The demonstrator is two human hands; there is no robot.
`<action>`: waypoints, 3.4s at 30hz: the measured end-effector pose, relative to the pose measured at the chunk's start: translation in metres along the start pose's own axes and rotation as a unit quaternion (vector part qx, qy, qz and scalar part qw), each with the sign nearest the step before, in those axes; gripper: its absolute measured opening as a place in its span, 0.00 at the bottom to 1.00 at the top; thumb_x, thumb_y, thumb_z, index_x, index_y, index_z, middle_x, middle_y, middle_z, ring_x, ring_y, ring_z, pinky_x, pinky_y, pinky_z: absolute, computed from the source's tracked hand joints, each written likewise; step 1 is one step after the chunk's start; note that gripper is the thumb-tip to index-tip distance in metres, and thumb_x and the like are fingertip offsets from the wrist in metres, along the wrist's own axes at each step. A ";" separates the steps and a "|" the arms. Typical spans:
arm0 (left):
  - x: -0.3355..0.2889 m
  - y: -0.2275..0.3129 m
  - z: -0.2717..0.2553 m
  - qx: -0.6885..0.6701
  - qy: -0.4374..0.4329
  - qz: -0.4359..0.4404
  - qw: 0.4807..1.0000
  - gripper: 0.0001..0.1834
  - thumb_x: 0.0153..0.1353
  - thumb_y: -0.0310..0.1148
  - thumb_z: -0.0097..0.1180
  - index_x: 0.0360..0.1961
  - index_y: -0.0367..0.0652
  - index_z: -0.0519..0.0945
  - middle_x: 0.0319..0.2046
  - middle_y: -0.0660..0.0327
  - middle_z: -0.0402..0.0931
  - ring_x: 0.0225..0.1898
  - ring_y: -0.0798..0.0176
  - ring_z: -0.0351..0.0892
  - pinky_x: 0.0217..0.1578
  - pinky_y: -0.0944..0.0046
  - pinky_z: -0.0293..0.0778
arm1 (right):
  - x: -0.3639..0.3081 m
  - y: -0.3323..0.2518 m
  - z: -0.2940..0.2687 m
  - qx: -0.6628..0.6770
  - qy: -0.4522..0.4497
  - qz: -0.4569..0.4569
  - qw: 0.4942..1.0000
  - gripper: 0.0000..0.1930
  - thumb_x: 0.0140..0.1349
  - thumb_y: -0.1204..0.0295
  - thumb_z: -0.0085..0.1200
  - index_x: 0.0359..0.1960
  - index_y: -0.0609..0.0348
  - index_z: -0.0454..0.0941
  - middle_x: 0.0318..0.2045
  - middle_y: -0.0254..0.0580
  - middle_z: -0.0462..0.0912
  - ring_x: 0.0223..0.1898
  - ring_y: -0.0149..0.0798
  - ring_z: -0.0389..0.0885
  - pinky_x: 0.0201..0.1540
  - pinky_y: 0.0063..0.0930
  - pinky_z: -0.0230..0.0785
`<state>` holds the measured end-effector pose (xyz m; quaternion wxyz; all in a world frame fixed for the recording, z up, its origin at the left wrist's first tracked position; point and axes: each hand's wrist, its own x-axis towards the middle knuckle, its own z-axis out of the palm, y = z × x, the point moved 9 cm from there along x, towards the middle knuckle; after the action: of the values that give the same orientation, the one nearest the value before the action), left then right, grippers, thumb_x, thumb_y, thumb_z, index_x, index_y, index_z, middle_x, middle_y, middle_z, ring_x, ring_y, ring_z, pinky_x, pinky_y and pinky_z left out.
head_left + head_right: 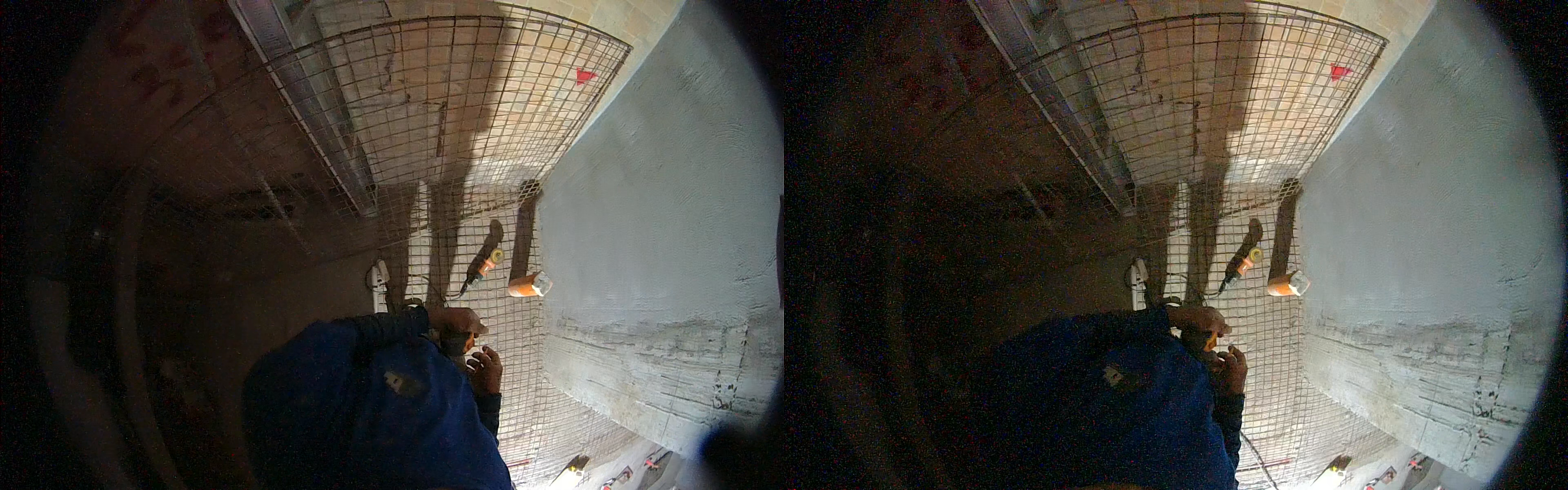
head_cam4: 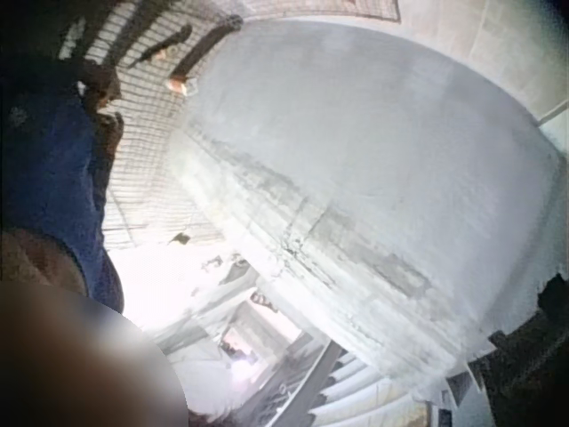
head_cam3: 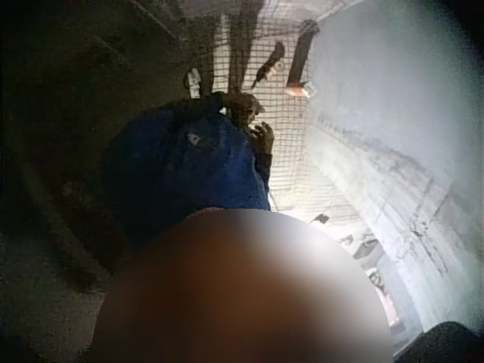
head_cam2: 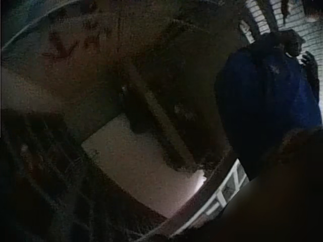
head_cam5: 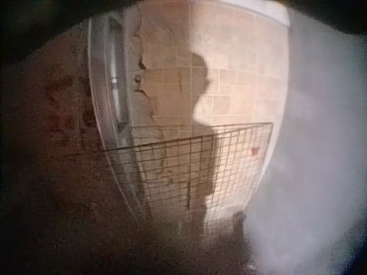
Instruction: The person measures a metal mesh panel with a tape measure and pencil, then uses an angle grinder to cut along the marked line. The person handles the mesh and tools directly, marking and cutting in a construction setting.
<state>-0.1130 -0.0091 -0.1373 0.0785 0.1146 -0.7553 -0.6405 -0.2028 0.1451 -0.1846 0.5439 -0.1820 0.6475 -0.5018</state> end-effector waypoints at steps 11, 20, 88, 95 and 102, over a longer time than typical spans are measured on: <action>-0.031 0.038 0.036 0.040 0.174 -0.272 0.946 0.38 0.58 0.65 0.58 0.38 0.32 0.78 0.32 0.47 0.81 0.35 0.54 0.81 0.35 0.55 0.75 | 0.001 -0.005 0.015 -0.078 -0.208 -0.017 0.975 0.16 0.73 0.61 0.46 0.40 0.63 0.78 0.32 0.43 0.83 0.31 0.40 0.82 0.35 0.30 0.76; -0.095 0.036 0.055 -0.003 0.285 -0.323 0.902 0.38 0.58 0.63 0.59 0.48 0.32 0.77 0.39 0.48 0.81 0.40 0.52 0.82 0.41 0.52 0.77 | -0.015 -0.003 0.063 0.131 -0.442 0.179 0.869 0.17 0.71 0.63 0.50 0.51 0.63 0.78 0.44 0.39 0.82 0.45 0.33 0.80 0.49 0.28 0.74; -0.239 -0.183 -0.360 -0.101 0.735 -0.122 0.659 0.25 0.72 0.52 0.46 0.43 0.37 0.78 0.34 0.54 0.76 0.37 0.56 0.78 0.41 0.55 0.72 | 0.224 -0.390 0.563 -0.266 -0.298 -0.393 0.828 0.17 0.69 0.58 0.54 0.42 0.61 0.79 0.33 0.42 0.81 0.32 0.36 0.77 0.34 0.30 0.69; -0.244 -0.273 -0.349 -0.104 0.751 -0.088 0.647 0.22 0.71 0.50 0.50 0.45 0.40 0.80 0.34 0.60 0.78 0.35 0.64 0.77 0.36 0.62 0.73 | 0.331 -0.148 0.414 -0.100 -0.333 0.028 0.937 0.26 0.71 0.59 0.51 0.64 0.61 0.67 0.38 0.36 0.80 0.34 0.29 0.75 0.31 0.21 0.67; -0.233 -0.350 -0.352 -0.138 0.757 -0.082 0.634 0.25 0.71 0.51 0.51 0.48 0.37 0.80 0.33 0.65 0.77 0.32 0.73 0.75 0.33 0.68 0.72 | 0.420 0.054 0.323 -0.119 -0.358 0.076 0.923 0.28 0.73 0.58 0.48 0.68 0.60 0.60 0.30 0.38 0.79 0.22 0.26 0.71 0.23 0.20 0.62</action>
<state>0.2298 -0.3336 -0.4164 0.5849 0.6083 -0.3217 -0.4294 -0.0431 -0.3057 -0.4190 0.7500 -0.3635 0.4767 -0.2794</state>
